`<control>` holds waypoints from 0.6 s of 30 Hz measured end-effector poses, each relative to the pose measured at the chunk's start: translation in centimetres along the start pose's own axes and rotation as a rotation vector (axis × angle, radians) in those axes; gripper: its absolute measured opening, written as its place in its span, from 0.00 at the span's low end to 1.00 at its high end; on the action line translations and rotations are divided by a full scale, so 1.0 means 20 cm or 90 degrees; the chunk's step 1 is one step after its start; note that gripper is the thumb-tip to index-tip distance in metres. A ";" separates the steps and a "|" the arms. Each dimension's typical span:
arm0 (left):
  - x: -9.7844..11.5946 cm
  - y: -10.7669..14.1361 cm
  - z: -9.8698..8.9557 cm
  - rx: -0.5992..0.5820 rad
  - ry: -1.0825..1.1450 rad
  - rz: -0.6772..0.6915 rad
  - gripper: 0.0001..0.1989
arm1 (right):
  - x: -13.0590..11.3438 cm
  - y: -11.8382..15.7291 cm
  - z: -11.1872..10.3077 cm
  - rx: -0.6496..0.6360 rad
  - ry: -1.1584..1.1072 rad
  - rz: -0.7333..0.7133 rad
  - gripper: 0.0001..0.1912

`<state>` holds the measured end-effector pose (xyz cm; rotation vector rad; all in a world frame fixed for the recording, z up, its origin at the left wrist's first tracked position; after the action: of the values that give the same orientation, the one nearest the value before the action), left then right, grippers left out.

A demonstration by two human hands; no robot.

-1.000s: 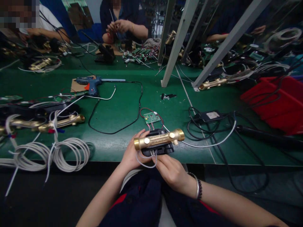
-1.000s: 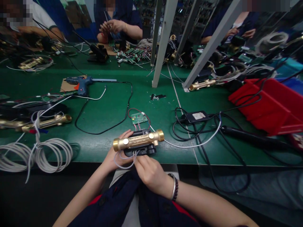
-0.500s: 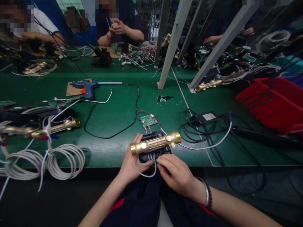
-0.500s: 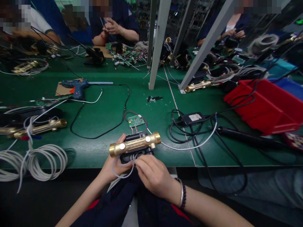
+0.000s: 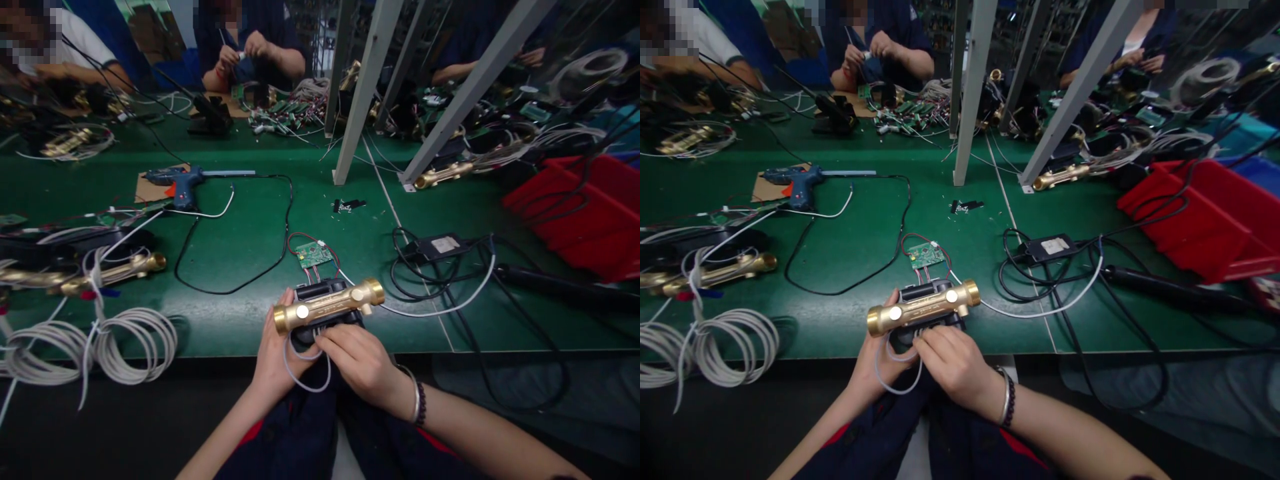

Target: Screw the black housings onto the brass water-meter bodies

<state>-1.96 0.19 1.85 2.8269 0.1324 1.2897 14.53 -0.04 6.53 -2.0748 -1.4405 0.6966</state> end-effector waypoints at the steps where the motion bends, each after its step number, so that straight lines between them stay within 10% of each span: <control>1: 0.00 0.00 0.00 0.003 0.004 0.002 0.40 | 0.00 0.02 0.00 0.004 -0.002 0.000 0.11; 18: 0.01 0.01 0.01 0.029 -0.021 0.034 0.43 | 0.02 0.05 -0.04 -0.098 -0.018 -0.060 0.15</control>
<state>-1.67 0.11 1.94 2.9069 0.0876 1.2657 15.82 -0.14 6.41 -2.1016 -1.6433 0.5969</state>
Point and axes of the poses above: each hand's wrist, its own y-axis away from the middle knuckle, its own z-axis out of the palm, x = y × z, the point moved 2 cm from there along -y, towards the middle knuckle, and after that the axes turned 15 degrees about -z, right-handed, at the moved point
